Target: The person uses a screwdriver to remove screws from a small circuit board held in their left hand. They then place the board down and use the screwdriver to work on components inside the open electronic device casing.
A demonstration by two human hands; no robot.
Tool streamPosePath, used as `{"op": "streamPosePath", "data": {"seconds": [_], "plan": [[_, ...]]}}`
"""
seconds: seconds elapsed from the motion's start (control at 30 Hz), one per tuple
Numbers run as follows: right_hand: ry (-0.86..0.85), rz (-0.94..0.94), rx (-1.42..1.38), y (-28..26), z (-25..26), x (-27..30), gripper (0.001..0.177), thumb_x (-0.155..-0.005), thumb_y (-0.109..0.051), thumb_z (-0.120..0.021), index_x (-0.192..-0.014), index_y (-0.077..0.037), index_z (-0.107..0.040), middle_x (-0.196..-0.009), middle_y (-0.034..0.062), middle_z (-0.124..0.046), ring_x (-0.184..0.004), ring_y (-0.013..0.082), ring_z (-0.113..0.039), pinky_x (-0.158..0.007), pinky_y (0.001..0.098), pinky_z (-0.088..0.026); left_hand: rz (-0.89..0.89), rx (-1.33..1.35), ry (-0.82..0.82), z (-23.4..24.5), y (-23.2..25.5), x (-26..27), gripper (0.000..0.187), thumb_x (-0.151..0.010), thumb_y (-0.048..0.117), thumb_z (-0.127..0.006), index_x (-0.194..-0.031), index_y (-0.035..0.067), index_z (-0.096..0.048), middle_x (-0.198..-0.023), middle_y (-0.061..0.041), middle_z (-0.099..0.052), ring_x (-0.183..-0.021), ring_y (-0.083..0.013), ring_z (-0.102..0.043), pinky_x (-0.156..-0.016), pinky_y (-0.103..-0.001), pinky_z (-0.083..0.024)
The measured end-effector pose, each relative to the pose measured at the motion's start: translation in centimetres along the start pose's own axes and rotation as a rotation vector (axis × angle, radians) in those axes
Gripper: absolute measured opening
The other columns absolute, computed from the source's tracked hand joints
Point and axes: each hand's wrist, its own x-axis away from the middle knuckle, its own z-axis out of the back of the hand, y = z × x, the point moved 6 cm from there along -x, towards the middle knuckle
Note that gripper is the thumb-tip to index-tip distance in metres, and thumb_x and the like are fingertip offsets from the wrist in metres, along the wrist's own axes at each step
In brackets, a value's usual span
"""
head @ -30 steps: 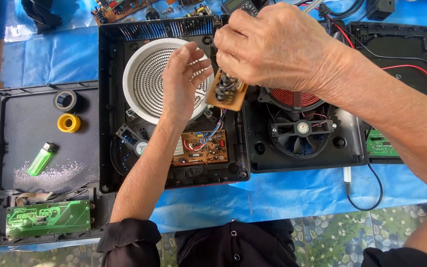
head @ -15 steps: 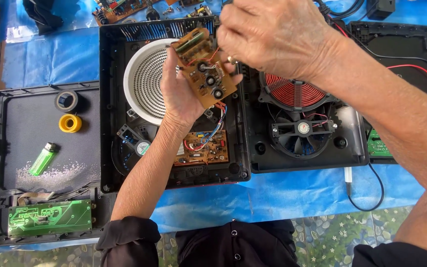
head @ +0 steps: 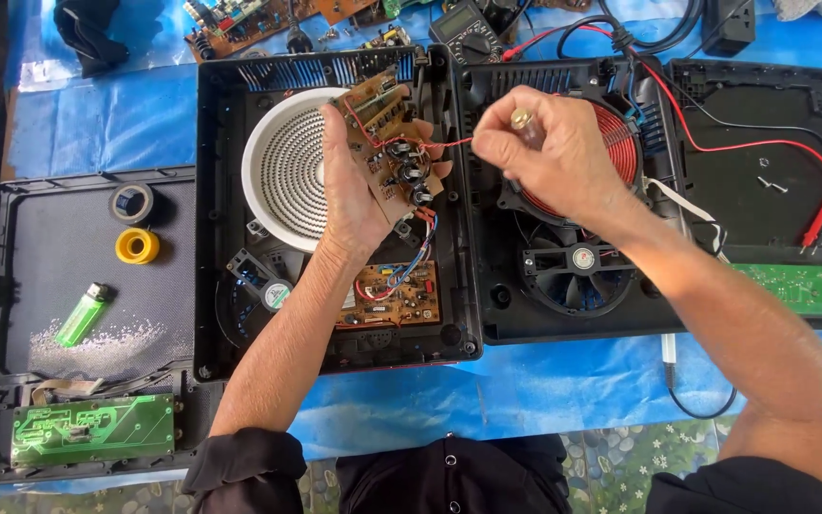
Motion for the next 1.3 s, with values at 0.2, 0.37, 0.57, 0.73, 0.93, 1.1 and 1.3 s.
{"op": "streamPosePath", "data": {"seconds": [0.2,0.37,0.57,0.73,0.93,1.1,1.3], "plan": [[0.448,0.887,0.430,-4.5,-0.1,4.2,0.037,-0.110,-0.034,-0.059,-0.122,0.001,-0.061,-0.111,0.0187,-0.056,-0.082,0.0253,-0.055,-0.070,0.0355,-0.048,0.130,0.100,0.073,0.1,-1.3,0.0,0.078,-0.089,0.066,-0.052,-0.123,-0.002,-0.065,-0.105,-0.021,-0.072,-0.090,-0.0349,-0.073,-0.081,-0.055,-0.064],[0.463,0.679,0.455,-3.7,-1.6,3.9,0.017,-0.099,-0.013,-0.075,-0.107,-0.004,-0.063,-0.105,0.0103,-0.059,-0.075,0.0193,-0.058,-0.065,0.0306,-0.047,0.210,0.182,0.038,0.0,-2.2,0.2,0.074,-0.092,0.065,-0.053,-0.120,-0.002,-0.064,-0.108,-0.022,-0.071,-0.095,-0.0363,-0.070,-0.091,-0.057,-0.059],[0.238,0.584,-0.090,-1.6,-2.8,1.3,0.016,-0.093,-0.005,-0.083,-0.106,-0.002,-0.075,-0.103,0.0130,-0.062,-0.092,0.0229,-0.066,-0.077,0.0348,-0.057,0.116,0.182,-0.002,0.7,-2.8,-0.2,0.078,-0.092,0.067,-0.060,-0.138,0.005,-0.063,-0.122,-0.026,-0.070,-0.105,-0.0445,-0.073,-0.094,-0.061,-0.062],[0.218,0.549,-0.172,-1.1,-3.0,0.2,0.016,-0.090,-0.005,-0.086,-0.103,-0.002,-0.077,-0.098,0.0112,-0.061,-0.087,0.0156,-0.060,-0.075,0.0303,-0.056,0.137,0.114,0.006,2.4,-3.6,-1.2,0.077,-0.092,0.067,-0.060,-0.140,0.006,-0.061,-0.126,-0.026,-0.069,-0.106,-0.0446,-0.072,-0.094,-0.062,-0.062],[0.136,0.604,-0.062,-1.5,-2.6,-0.3,0.006,-0.093,-0.009,-0.084,-0.094,-0.009,-0.079,-0.094,0.0068,-0.066,-0.084,0.0189,-0.059,-0.071,0.0286,-0.051,0.161,-0.041,0.024,0.3,-2.3,-0.1,0.081,-0.093,0.063,-0.057,-0.146,0.002,-0.056,-0.137,-0.027,-0.063,-0.114,-0.0422,-0.069,-0.097,-0.053,-0.061],[0.089,0.650,0.032,-1.9,-2.3,-0.2,0.009,-0.091,-0.011,-0.086,-0.091,-0.010,-0.077,-0.091,0.0080,-0.069,-0.083,0.0236,-0.061,-0.069,0.0316,-0.050,0.131,-0.287,-0.022,1.9,-2.3,-0.8,0.073,-0.099,0.059,-0.049,-0.150,0.007,-0.049,-0.135,-0.029,-0.064,-0.120,-0.0360,-0.067,-0.101,-0.050,-0.060],[0.244,0.675,0.165,-1.5,-2.6,0.2,0.012,-0.090,0.002,-0.081,-0.090,-0.007,-0.072,-0.081,0.0094,-0.065,-0.075,0.0260,-0.062,-0.062,0.0322,-0.050,0.081,-0.254,0.121,1.2,-2.5,-0.6,0.083,-0.093,0.061,-0.056,-0.154,0.006,-0.046,-0.142,-0.031,-0.060,-0.120,-0.0424,-0.067,-0.091,-0.049,-0.064]]}}
